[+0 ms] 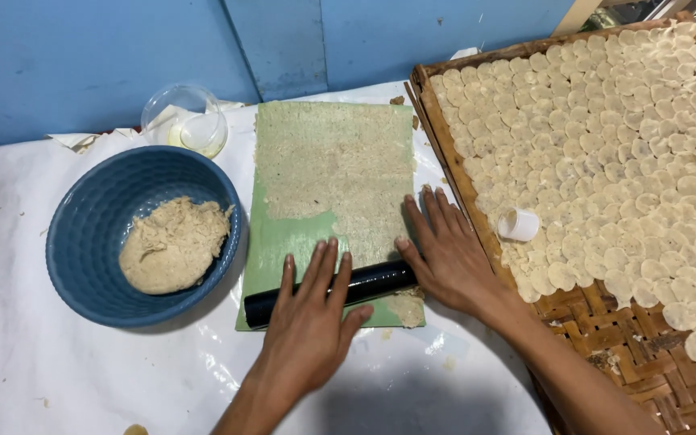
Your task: Using a cylindrical roller to flatten small pieces of dough into thin discs on a mat for snack production.
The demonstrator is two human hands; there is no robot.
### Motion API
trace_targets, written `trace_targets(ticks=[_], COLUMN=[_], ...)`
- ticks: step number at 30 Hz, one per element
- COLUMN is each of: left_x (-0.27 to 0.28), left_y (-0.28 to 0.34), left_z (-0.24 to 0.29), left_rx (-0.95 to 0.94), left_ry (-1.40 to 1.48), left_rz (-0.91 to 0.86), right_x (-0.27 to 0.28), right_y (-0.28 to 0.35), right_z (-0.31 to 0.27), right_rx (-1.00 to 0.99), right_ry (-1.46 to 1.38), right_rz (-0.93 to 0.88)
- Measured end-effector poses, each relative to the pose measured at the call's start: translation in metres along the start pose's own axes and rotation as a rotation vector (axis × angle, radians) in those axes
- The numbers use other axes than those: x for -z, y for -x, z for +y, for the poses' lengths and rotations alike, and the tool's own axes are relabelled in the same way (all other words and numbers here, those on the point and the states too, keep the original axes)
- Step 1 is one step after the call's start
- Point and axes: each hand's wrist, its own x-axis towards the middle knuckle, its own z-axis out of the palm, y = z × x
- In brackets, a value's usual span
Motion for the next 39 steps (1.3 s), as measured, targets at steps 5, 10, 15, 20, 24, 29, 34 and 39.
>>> trace_targets(ticks=[5,10,15,20,24,29,34,39], left_x=[0.017,0.025,0.011,-0.019,-0.028,-0.048,-0.056,-0.043], left_y=[-0.042,-0.068,-0.053,-0.02,0.008,0.042,0.058,0.051], left_z=[-0.013,-0.025,-0.018,0.004,0.029,0.051,0.057,0.05], left_rx=[0.069,0.233,0.191,0.137,0.115,0.05,0.025,-0.009], left_ry=[-0.001,0.104,0.046,-0.089,-0.076,-0.172,-0.148,-0.02], left_rz=[0.184,0.147,0.114,0.227,0.259,0.249,0.328,0.321], right_x=[0.021,0.017,0.011,-0.003,-0.013,-0.02,-0.025,0.007], right_y=[-0.022,-0.046,-0.029,0.004,0.03,0.067,0.095,0.081], right_z=[-0.016,-0.01,-0.008,-0.007,-0.006,-0.004,0.002,-0.017], right_rx=[-0.04,-0.049,0.025,0.064,0.129,0.154,0.164,0.158], right_ry=[-0.059,-0.061,-0.037,0.106,0.204,0.17,0.22,-0.057], right_rz=[0.063,0.169,0.199,0.259,0.289,0.281,0.242,0.271])
